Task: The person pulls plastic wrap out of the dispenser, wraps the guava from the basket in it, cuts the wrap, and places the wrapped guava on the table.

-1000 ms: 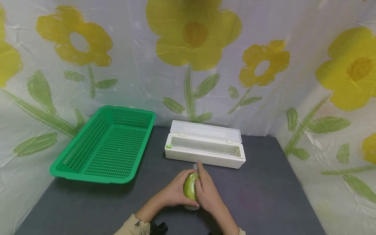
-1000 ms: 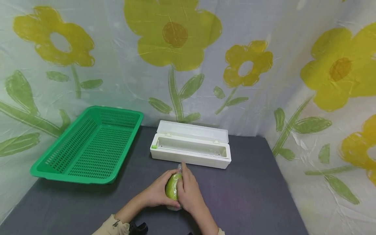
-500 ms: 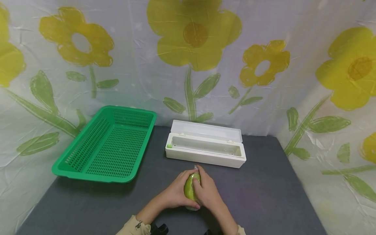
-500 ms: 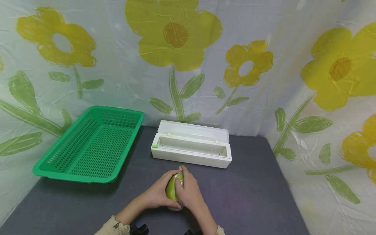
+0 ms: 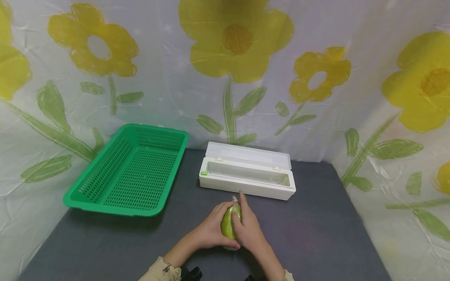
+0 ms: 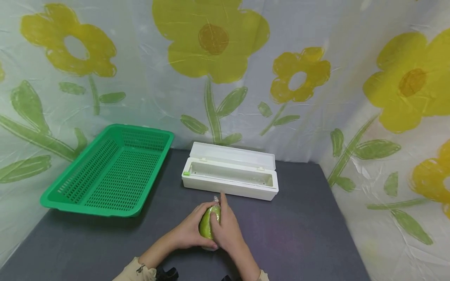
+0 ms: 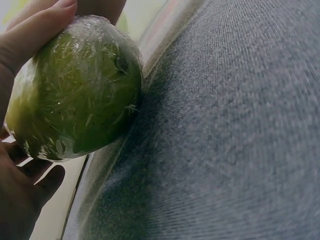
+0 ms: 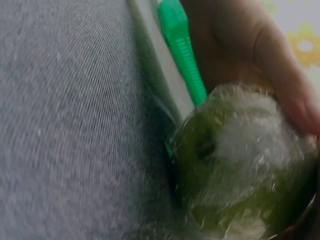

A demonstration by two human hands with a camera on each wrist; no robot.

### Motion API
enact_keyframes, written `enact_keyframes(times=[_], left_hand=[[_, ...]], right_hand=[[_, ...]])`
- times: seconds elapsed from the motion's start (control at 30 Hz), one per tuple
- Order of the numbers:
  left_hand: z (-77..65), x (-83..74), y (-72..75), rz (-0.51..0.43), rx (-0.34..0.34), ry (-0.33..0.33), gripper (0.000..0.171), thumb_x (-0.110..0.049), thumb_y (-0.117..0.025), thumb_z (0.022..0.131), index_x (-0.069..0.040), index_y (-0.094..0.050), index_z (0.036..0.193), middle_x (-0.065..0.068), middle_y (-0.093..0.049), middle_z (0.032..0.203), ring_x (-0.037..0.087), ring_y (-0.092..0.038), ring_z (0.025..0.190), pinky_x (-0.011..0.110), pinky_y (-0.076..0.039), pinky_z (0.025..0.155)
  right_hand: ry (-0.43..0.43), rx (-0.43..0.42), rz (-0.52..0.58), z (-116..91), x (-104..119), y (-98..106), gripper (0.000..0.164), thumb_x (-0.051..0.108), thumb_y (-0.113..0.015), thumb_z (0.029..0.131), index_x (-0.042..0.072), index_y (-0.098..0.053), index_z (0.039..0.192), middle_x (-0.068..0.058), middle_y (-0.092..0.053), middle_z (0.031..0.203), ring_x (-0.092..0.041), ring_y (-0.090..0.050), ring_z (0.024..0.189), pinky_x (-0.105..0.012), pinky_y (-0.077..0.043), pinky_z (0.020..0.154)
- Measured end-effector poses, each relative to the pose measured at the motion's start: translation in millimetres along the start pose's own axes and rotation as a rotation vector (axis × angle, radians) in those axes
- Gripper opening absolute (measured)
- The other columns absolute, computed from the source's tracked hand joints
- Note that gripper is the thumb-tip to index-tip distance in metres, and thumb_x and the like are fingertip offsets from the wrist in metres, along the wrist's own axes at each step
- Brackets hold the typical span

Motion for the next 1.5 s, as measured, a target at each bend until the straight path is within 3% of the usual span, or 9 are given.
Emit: enact_keyframes(times=[0.17,0.5,0.67,0.77,1.0,1.2,1.3,1.37,1.5], left_hand=[[1.3,-0.6,-0.2,-0.019,0.008,-0.008,0.118,-0.038,-0.101,0.071,-0.013,-0.033,0.163,0.005,-0.044,0.157,0.025,-0.046,0.137,0.038,-0.049,0.106],[-0.4,-1.5,-0.8,-0.001,0.017,0.002,0.120,-0.040,-0.099,0.073,-0.014,-0.028,0.166,0.005,-0.040,0.162,0.025,-0.042,0.142,0.045,-0.044,0.112],[-0.9,-2.5,-2.6,-0.007,0.009,-0.014,0.120,-0.040,-0.100,0.072,-0.017,-0.029,0.166,0.004,-0.039,0.164,0.025,-0.040,0.145,0.047,-0.043,0.114],[-0.6,-2.7,-3.4,-0.002,0.009,-0.023,0.122,-0.041,-0.100,0.071,-0.016,-0.027,0.166,0.005,-0.037,0.165,0.026,-0.038,0.147,0.050,-0.042,0.115],[3.9,4.8,-6.6,0.051,0.055,0.075,0.150,-0.051,-0.098,0.070,-0.008,0.005,0.170,0.025,-0.025,0.169,0.035,-0.036,0.149,0.059,-0.042,0.114],[7.5,6.8,-4.1,0.069,0.082,0.097,0.148,-0.051,-0.098,0.068,-0.002,-0.003,0.169,0.025,-0.025,0.169,0.035,-0.038,0.148,0.056,-0.042,0.115],[7.0,7.5,-3.5,0.050,0.085,0.094,0.147,-0.050,-0.098,0.069,-0.004,-0.001,0.170,0.022,-0.025,0.169,0.032,-0.042,0.143,0.048,-0.046,0.111],[6.2,7.7,-3.1,0.045,0.082,0.090,0.146,-0.052,-0.096,0.071,-0.008,0.000,0.171,0.019,-0.024,0.170,0.028,-0.045,0.138,0.043,-0.048,0.107],[2.9,6.3,-0.3,0.045,0.052,0.086,0.141,-0.058,-0.092,0.075,-0.011,-0.001,0.171,0.017,-0.024,0.170,0.028,-0.046,0.137,0.043,-0.049,0.105]], right_hand=[[0.046,-0.038,-0.078,-2.4,9.2,0.2,0.054,0.013,-0.046,0.107,-0.005,-0.042,0.158,-0.026,-0.058,0.148,-0.040,-0.061,0.128,-0.059,-0.052,0.100],[-0.051,-0.052,-0.024,1.8,11.2,-1.3,0.055,0.011,-0.043,0.102,-0.011,-0.047,0.152,-0.028,-0.057,0.150,-0.034,-0.064,0.112,-0.049,-0.054,0.089],[-0.080,-0.067,-0.044,1.1,10.2,0.5,0.051,0.012,-0.045,0.100,-0.011,-0.054,0.145,-0.024,-0.066,0.135,-0.029,-0.065,0.100,-0.045,-0.055,0.083],[-0.070,-0.070,-0.065,0.9,8.4,1.7,0.043,0.016,-0.047,0.105,-0.007,-0.058,0.139,-0.019,-0.069,0.121,-0.023,-0.063,0.091,-0.039,-0.053,0.077],[0.013,-0.007,-0.041,-0.4,8.7,-0.3,0.038,0.029,-0.045,0.114,0.001,-0.062,0.134,-0.009,-0.065,0.114,-0.013,-0.057,0.086,-0.030,-0.051,0.074],[-0.004,-0.033,-0.090,1.9,7.7,-3.1,0.028,0.023,-0.048,0.111,0.001,-0.064,0.115,-0.006,-0.060,0.097,-0.013,-0.053,0.079,-0.030,-0.047,0.067],[-0.020,-0.025,-0.048,1.8,6.6,-4.4,0.035,0.024,-0.048,0.111,-0.004,-0.059,0.129,-0.013,-0.064,0.110,-0.018,-0.059,0.086,-0.034,-0.052,0.072],[-0.005,-0.008,-0.009,1.3,5.4,-4.8,0.047,0.026,-0.047,0.112,-0.006,-0.049,0.148,-0.021,-0.063,0.132,-0.026,-0.064,0.106,-0.042,-0.055,0.087],[0.061,0.072,0.039,-1.0,0.6,-4.0,0.062,0.027,-0.046,0.113,0.002,-0.028,0.166,-0.020,-0.041,0.165,-0.034,-0.047,0.145,-0.057,-0.043,0.114]])
Point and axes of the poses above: each hand's wrist, its own z-axis towards the middle knuckle, its own y-axis out of the back of the hand, x = y × z, the point moved 6 cm from there along z, towards the middle knuckle
